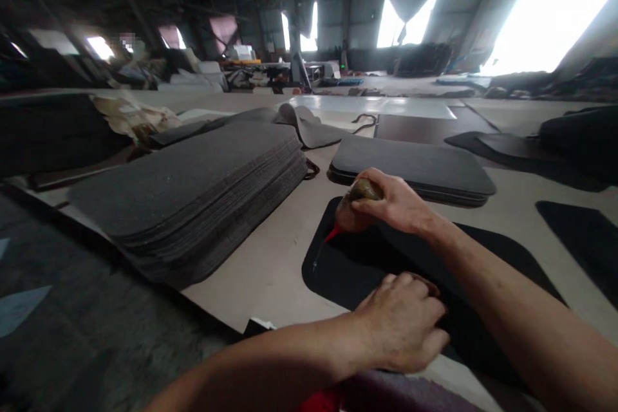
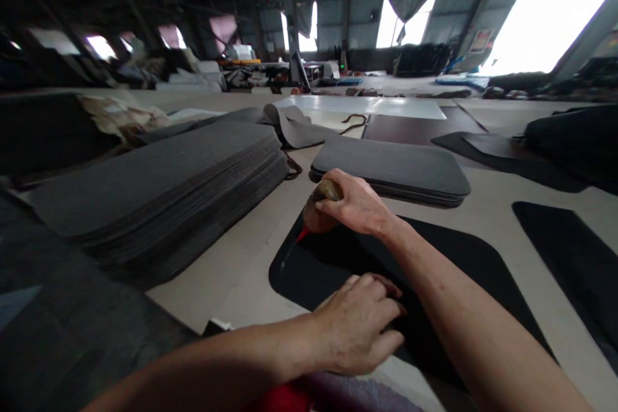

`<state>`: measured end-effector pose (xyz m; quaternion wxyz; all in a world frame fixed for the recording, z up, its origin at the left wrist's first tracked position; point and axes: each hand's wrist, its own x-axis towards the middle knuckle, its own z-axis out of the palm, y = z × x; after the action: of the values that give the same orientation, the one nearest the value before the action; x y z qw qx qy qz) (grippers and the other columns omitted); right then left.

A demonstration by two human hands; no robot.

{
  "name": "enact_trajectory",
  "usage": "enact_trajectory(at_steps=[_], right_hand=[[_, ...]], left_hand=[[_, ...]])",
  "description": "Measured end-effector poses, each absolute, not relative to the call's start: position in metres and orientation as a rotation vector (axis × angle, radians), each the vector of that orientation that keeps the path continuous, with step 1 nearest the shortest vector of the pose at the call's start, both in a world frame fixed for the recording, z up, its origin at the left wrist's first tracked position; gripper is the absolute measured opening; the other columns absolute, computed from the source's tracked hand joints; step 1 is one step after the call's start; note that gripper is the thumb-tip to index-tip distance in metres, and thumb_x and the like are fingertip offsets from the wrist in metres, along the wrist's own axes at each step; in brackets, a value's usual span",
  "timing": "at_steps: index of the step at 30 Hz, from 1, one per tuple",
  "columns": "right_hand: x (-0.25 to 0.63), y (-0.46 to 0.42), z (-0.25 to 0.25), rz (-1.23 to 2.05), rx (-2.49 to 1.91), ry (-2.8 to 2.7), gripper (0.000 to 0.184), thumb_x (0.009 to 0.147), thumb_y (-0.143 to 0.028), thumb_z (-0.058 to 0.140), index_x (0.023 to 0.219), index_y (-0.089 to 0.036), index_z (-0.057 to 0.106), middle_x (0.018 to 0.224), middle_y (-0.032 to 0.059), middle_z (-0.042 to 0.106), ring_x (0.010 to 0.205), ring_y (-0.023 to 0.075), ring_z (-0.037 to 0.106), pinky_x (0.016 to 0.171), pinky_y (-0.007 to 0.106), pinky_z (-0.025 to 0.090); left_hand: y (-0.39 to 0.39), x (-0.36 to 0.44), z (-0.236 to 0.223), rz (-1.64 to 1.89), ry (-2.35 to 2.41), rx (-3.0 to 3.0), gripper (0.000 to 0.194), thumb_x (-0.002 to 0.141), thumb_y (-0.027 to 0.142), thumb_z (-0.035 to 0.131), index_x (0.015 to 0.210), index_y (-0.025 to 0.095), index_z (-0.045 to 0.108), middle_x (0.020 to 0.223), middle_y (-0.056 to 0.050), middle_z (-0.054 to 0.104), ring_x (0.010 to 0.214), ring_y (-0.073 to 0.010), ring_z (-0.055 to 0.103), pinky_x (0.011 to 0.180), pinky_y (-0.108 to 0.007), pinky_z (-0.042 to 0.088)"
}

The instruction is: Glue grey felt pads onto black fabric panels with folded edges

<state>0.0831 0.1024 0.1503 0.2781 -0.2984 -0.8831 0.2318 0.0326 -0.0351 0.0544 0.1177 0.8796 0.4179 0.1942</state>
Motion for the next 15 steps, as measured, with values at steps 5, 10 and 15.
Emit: enact_trajectory(at_steps=[5,10,15], right_hand=[[0.082,0.098,0.149,0.643,-0.773,-2.398,0.028,0.077,-0.037,0.068,0.100,-0.021,0.062,0.088,-0.0005,0.065,0.081,0.0202,0.058,0.070,0.030,0.040],[0.082,0.113,0.149,0.410,-0.868,-2.361,0.031,0.078,-0.038,0.067,0.105,-0.022,0.062,0.094,0.0031,0.066,0.087,0.0237,0.059,0.073,0.032,0.040],[0.082,0.129,0.150,0.311,-0.940,-2.361,0.030,0.079,-0.035,0.066,0.105,-0.022,0.062,0.097,0.0046,0.067,0.087,0.0246,0.060,0.071,0.032,0.040]], left_hand=[[-0.035,0.032,0.054,0.576,1.213,2.560,0.031,0.097,0.037,0.051,0.117,0.017,0.064,0.121,-0.011,0.062,0.120,-0.0279,0.053,0.099,-0.043,0.049],[-0.035,0.032,0.053,0.586,1.200,2.561,0.031,0.097,0.038,0.051,0.118,0.018,0.063,0.121,-0.011,0.061,0.118,-0.0278,0.054,0.097,-0.042,0.049],[-0.036,0.032,0.053,0.605,1.220,2.553,0.030,0.097,0.037,0.051,0.117,0.018,0.064,0.119,-0.011,0.061,0.117,-0.0270,0.054,0.097,-0.042,0.049]])
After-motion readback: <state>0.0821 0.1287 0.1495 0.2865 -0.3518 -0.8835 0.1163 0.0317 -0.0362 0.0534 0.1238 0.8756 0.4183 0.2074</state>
